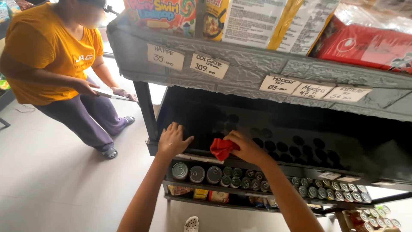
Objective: Stocking canned goods from a cardboard box onto a store shelf and then wiping the shelf with a red cloth.
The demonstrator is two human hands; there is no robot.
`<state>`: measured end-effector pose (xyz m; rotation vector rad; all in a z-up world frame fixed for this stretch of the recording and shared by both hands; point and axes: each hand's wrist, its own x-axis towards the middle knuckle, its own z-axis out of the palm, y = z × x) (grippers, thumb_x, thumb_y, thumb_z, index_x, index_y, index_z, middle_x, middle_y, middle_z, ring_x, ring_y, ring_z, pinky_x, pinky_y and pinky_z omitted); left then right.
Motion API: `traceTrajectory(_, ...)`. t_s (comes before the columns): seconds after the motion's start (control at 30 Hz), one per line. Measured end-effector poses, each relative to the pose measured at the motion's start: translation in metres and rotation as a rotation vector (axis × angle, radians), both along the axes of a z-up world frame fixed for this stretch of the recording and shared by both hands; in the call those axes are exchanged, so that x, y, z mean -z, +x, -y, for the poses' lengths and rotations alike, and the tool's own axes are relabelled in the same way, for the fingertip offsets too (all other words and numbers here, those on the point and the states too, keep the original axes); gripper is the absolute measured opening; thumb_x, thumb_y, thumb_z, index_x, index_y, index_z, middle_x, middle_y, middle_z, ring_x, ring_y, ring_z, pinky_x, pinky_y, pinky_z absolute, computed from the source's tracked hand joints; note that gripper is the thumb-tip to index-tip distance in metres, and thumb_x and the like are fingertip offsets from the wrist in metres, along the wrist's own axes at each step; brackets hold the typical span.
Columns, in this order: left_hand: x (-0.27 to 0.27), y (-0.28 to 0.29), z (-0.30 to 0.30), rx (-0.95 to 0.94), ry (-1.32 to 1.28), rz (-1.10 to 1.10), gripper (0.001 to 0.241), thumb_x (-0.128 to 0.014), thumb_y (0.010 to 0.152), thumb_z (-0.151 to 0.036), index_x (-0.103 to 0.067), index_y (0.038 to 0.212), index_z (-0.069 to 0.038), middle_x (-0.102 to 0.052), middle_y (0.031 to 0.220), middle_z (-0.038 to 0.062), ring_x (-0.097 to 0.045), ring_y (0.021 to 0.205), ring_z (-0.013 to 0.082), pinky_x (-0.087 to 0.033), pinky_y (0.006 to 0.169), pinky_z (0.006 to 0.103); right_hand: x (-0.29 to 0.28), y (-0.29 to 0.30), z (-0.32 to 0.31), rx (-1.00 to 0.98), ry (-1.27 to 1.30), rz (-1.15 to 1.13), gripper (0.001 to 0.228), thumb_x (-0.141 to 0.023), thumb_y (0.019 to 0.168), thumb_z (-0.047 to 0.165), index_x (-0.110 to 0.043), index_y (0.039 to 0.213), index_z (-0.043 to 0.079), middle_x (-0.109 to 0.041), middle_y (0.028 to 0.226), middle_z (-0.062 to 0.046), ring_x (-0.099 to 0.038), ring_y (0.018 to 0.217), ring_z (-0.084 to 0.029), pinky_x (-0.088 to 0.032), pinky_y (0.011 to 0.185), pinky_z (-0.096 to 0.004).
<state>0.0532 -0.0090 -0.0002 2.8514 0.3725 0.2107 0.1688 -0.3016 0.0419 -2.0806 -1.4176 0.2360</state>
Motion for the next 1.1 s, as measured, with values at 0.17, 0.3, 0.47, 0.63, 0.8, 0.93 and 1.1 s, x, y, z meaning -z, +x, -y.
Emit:
traceTrajectory(0.17,-0.024,-0.002,0.007,0.013,-0.077,-0.238,0.075,-0.042,0.096,-0.070,-0.036,0.153,-0.022,-0.034,0.164,0.005,-0.014,0.159,0.0269,-0.014,0.126,0.0626,0.007,-0.002,0.006,-0.030,-0.071,-0.206,0.050,-0.057,0.094,-0.003,-0.052,0.143,0.006,-0.057,0.138,-0.019,-0.048,0.136,-0.039,-0.034,0.115,-0.059)
traceTrajectory(0.3,-0.021,-0.006,0.009,0.005,-0.059,-0.356,0.075,-0.027,0.098,-0.073,-0.044,0.152,-0.024,-0.034,0.166,0.000,-0.014,0.160,0.0257,-0.015,0.127,0.0599,0.022,0.004,0.012,-0.046,-0.011,-0.147,0.052,-0.059,0.097,0.001,-0.046,0.148,0.006,-0.051,0.147,-0.021,-0.043,0.141,-0.040,-0.029,0.118,-0.060)
traceTrajectory(0.47,-0.001,0.001,0.008,-0.029,0.043,-0.323,0.083,-0.017,0.096,-0.079,-0.048,0.151,-0.024,-0.040,0.163,-0.002,-0.015,0.160,0.0243,-0.016,0.127,0.0580,0.016,0.078,-0.015,0.017,-0.125,0.217,0.053,-0.064,0.090,0.013,-0.048,0.141,0.011,-0.053,0.140,-0.015,-0.048,0.136,-0.036,-0.040,0.114,-0.053)
traceTrajectory(0.63,0.002,-0.005,0.012,0.000,0.084,-0.265,0.074,-0.023,0.102,-0.068,-0.059,0.136,-0.013,-0.044,0.155,0.004,-0.009,0.160,0.0297,-0.009,0.128,0.0632,0.046,0.206,-0.047,0.160,-0.071,1.127,0.024,-0.060,0.083,0.016,-0.056,0.106,0.013,-0.056,0.107,-0.009,-0.056,0.095,-0.034,-0.050,0.077,-0.046)
traceTrajectory(0.8,-0.004,-0.006,0.010,-0.010,0.053,-0.229,0.076,-0.026,0.101,-0.071,-0.063,0.131,-0.012,-0.049,0.151,0.007,-0.011,0.160,0.0306,-0.011,0.128,0.0634,0.072,0.224,-0.071,0.117,-0.111,0.879,0.030,-0.062,0.082,0.006,-0.062,0.113,0.009,-0.066,0.110,-0.007,-0.061,0.103,-0.030,-0.051,0.088,-0.040)
traceTrajectory(0.93,-0.001,-0.007,0.013,-0.034,0.041,-0.246,0.076,-0.026,0.100,-0.072,-0.060,0.134,-0.014,-0.050,0.151,0.005,-0.012,0.160,0.0279,-0.010,0.129,0.0614,0.079,0.213,-0.061,0.056,-0.024,0.617,0.027,-0.067,0.080,0.005,-0.073,0.106,0.009,-0.072,0.103,-0.007,-0.066,0.093,-0.030,-0.051,0.083,-0.039)
traceTrajectory(1.1,0.002,-0.006,0.011,-0.037,0.040,-0.216,0.074,-0.027,0.098,-0.074,-0.059,0.137,-0.020,-0.049,0.152,0.002,-0.012,0.160,0.0274,-0.012,0.128,0.0602,0.058,0.114,-0.030,-0.095,-0.164,0.394,0.039,-0.064,0.077,-0.001,-0.071,0.115,0.007,-0.072,0.116,-0.007,-0.066,0.103,-0.028,-0.050,0.091,-0.039)
